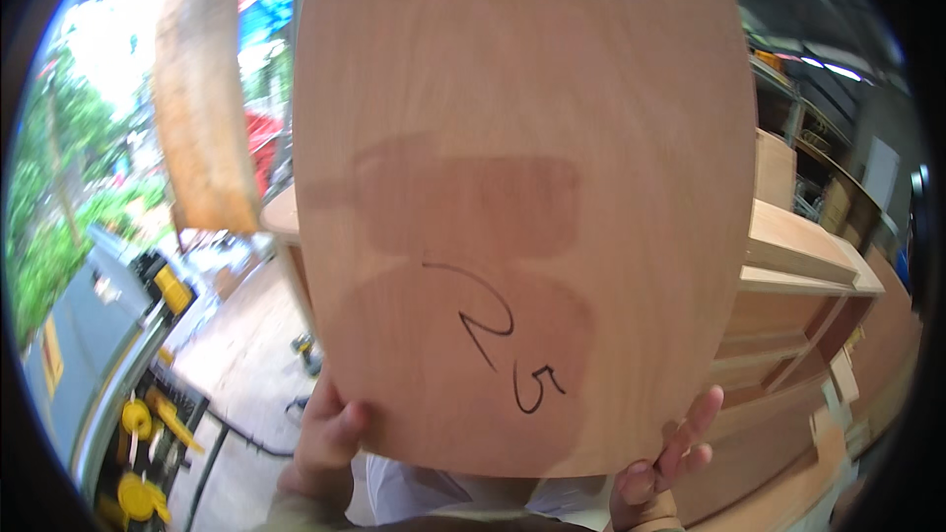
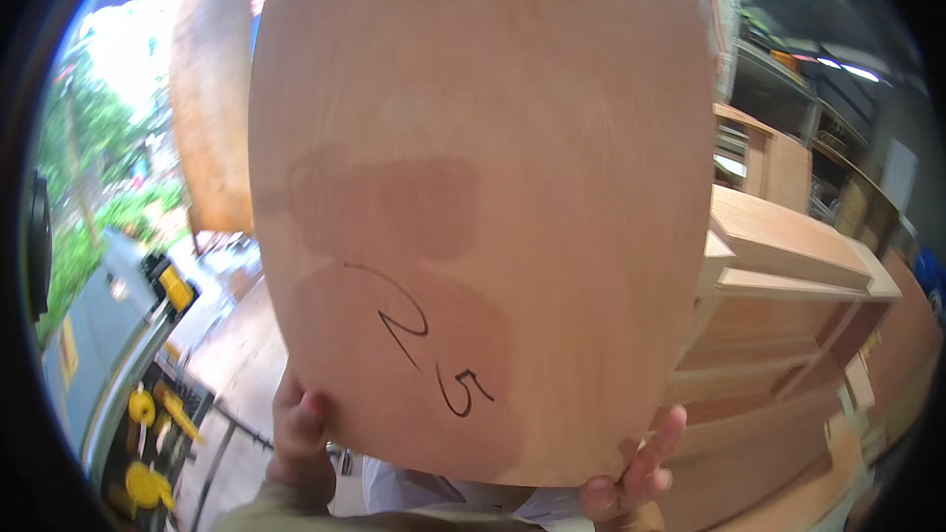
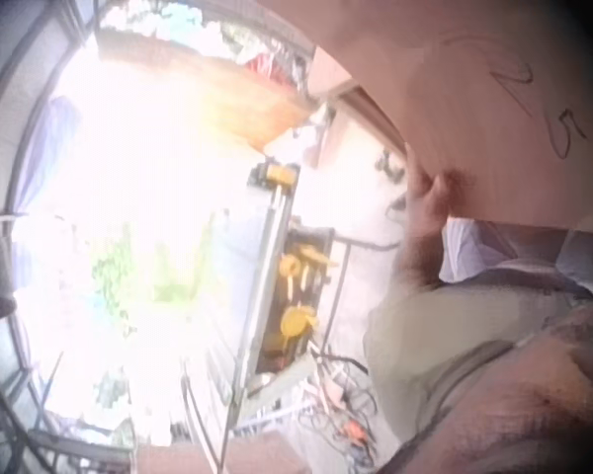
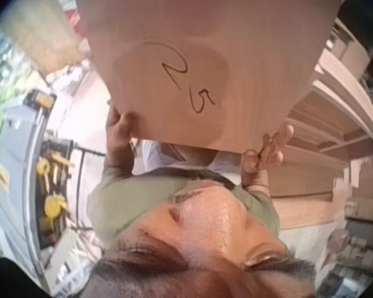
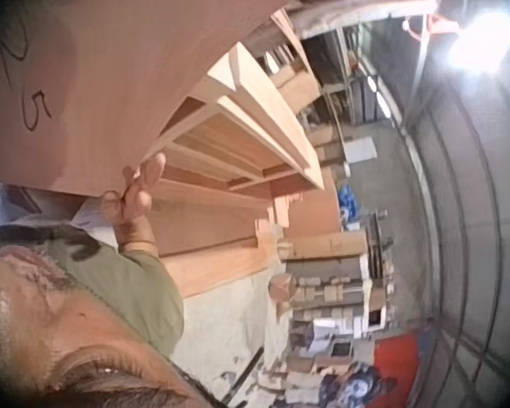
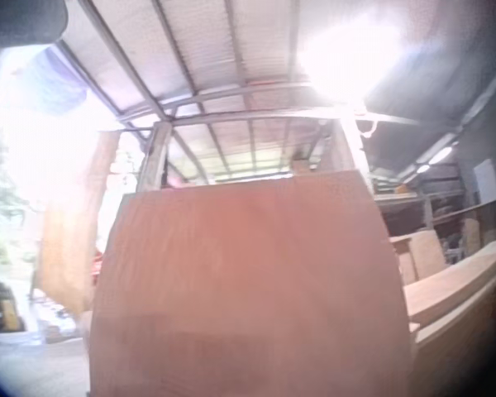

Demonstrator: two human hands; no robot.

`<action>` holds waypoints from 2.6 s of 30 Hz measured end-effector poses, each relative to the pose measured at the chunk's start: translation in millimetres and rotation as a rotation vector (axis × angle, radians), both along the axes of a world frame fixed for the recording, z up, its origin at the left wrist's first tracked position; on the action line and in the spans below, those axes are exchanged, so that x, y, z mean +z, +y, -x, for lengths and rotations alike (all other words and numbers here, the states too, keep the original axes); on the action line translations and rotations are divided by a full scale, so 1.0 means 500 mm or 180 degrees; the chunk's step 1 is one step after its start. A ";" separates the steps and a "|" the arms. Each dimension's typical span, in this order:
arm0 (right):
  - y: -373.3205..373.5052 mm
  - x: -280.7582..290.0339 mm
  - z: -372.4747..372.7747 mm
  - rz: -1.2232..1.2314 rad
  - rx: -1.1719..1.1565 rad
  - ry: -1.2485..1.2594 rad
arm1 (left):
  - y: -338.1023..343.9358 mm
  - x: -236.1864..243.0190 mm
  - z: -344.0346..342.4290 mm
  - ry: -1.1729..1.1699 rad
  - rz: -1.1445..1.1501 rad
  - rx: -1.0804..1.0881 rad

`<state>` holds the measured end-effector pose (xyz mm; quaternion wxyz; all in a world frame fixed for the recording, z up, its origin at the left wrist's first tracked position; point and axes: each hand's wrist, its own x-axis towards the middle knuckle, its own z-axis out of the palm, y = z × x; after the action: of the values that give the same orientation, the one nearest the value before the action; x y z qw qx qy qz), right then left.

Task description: The person uses a table saw to cut rectangular pieces of plywood. They guide the wood through the saw blade, remove the cut pieces, and stack them. The person then picks up a larger wooden cabinet frame and places a cut piece inside it to check the fit.

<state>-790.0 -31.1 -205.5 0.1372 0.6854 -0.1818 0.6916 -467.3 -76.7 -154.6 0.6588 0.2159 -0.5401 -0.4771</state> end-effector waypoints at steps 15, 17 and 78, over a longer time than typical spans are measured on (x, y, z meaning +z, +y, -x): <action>-0.080 -0.117 -0.103 -0.3463 0.2329 0.0596 | -0.047 -0.336 -0.180 0.0323 0.0355 0.1276; -0.096 -0.127 -0.123 -0.3458 0.2598 -0.0101 | -0.068 -0.404 -0.176 -0.0017 0.0384 0.1503; -0.345 -0.301 -0.173 -0.2981 0.1570 -0.0981 | -0.253 -0.665 -0.156 0.1330 -0.2312 0.0997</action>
<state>-703.7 -203.6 -355.8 -0.3768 0.5862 -0.3221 0.6408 -389.3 -203.3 -486.9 0.6995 0.4115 -0.1537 -0.5637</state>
